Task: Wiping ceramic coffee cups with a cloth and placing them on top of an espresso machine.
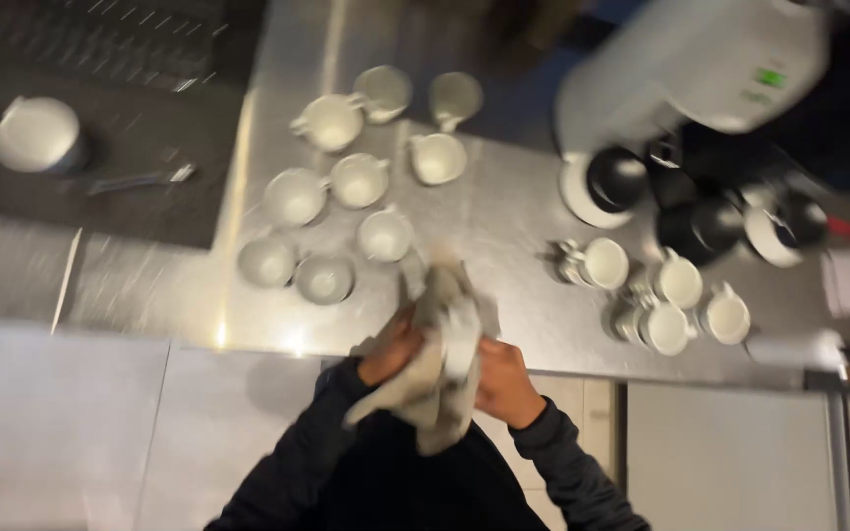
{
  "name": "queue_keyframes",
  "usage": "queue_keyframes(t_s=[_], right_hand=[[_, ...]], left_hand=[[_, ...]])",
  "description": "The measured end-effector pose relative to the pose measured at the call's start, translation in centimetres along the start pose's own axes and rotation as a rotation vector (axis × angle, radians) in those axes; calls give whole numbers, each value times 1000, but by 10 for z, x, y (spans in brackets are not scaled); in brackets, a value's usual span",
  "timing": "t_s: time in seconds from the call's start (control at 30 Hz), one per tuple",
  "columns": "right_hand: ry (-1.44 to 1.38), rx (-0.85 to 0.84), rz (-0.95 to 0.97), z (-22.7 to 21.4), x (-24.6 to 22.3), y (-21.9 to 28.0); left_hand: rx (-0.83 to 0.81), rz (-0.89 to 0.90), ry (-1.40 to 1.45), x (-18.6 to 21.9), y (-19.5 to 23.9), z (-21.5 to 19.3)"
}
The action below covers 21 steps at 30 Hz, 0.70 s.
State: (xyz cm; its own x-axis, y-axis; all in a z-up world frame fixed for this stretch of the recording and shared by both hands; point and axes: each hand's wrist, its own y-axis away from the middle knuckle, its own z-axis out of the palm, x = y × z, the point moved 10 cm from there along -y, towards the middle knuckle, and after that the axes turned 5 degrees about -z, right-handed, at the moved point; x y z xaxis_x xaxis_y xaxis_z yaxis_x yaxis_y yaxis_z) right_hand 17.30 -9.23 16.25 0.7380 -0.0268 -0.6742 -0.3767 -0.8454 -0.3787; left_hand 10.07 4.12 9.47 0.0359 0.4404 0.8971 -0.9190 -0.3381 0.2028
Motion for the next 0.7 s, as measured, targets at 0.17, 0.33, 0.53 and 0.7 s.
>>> queue_keyframes(t_s=[0.17, 0.33, 0.53, 0.7], right_hand=[[283, 23, -72, 10, -7, 54], [-68, 288, 280, 6, -20, 73], [-163, 411, 316, -27, 2, 100], [5, 304, 368, -49, 19, 120]], left_hand=[[-216, 213, -397, 47, -5, 58], [-489, 967, -603, 129, 28, 104], [-584, 404, -945, -64, -8, 95], [-401, 789, -922, 31, 7, 156]])
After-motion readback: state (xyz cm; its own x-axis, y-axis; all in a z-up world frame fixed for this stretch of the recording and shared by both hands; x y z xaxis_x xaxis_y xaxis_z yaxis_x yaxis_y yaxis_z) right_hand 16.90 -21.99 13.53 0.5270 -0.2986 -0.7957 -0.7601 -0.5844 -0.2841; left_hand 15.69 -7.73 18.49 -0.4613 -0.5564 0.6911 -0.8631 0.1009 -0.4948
